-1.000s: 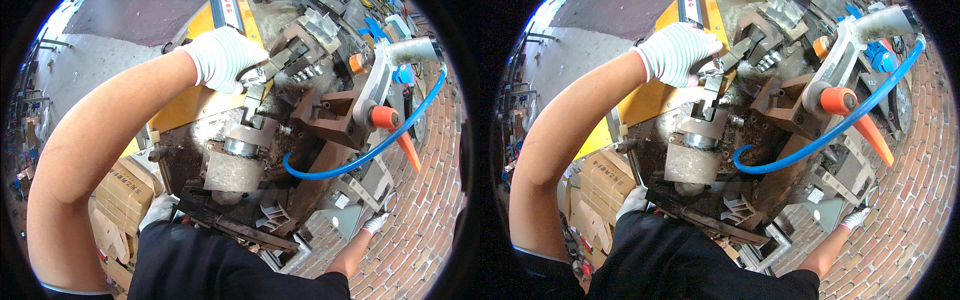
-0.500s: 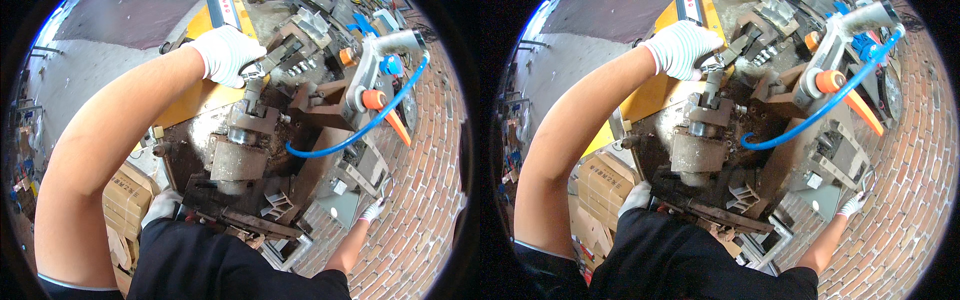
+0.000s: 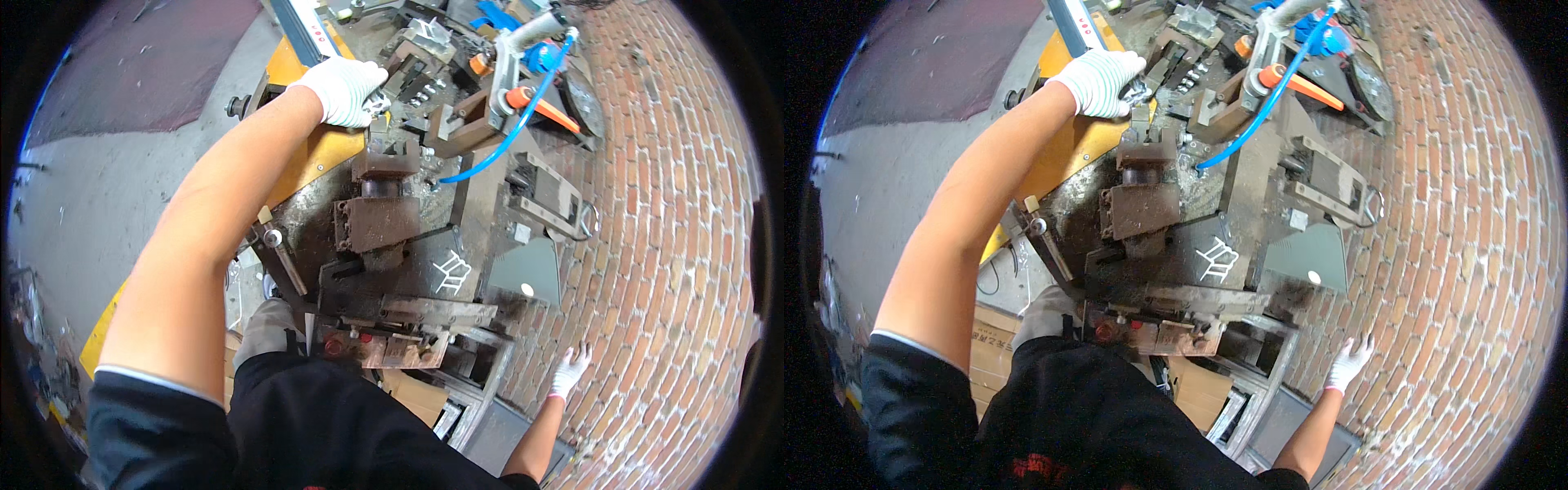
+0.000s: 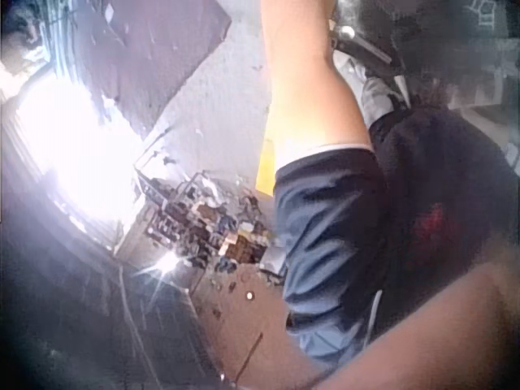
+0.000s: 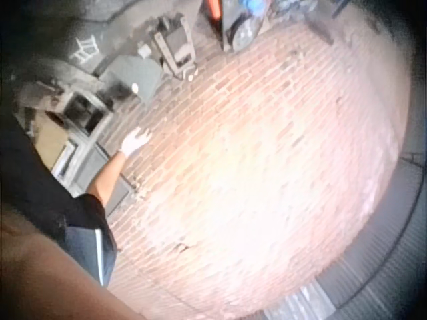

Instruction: The person places small metal components into a yellow jig on a workbench, then uses a hex key to tighten screws securing the parts. They repeat this process for several components, adjusting and fastening each one in sequence.

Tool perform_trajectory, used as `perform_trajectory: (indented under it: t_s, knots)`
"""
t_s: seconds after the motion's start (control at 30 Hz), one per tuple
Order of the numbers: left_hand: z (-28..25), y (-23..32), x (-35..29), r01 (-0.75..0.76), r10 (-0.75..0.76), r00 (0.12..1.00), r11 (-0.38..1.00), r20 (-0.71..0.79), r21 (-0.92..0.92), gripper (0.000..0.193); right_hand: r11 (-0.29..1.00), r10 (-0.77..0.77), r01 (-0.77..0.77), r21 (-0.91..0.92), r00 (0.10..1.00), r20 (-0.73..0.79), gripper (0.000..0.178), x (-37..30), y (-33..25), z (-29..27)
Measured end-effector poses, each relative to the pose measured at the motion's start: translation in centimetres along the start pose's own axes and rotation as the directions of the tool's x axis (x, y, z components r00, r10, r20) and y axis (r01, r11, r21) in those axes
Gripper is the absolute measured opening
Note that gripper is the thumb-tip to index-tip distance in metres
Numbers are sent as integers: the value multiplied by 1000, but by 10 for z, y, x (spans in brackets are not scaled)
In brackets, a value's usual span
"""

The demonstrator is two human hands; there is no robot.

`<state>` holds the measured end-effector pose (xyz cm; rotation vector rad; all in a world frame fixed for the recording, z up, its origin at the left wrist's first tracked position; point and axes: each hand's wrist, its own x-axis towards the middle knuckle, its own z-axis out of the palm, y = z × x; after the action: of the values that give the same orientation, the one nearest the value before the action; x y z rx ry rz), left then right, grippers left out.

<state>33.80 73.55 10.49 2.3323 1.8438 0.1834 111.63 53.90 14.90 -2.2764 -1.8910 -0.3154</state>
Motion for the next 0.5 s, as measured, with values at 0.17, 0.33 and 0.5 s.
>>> perform_trajectory:
  t_s: [0.17,0.33,0.5]
  knots:
    - [-4,-7,-4,1,-27,988,986,-154,-169,64,985,134,-135,-105,991,-18,40,-150,23,-85]
    - [-8,-14,-13,-34,-106,939,918,-327,-394,65,964,253,-252,-84,968,-2,38,-280,-13,-144]
    - [-19,-16,-61,-89,-254,844,801,-472,-592,71,970,242,-241,-24,969,42,36,-338,-71,-158]
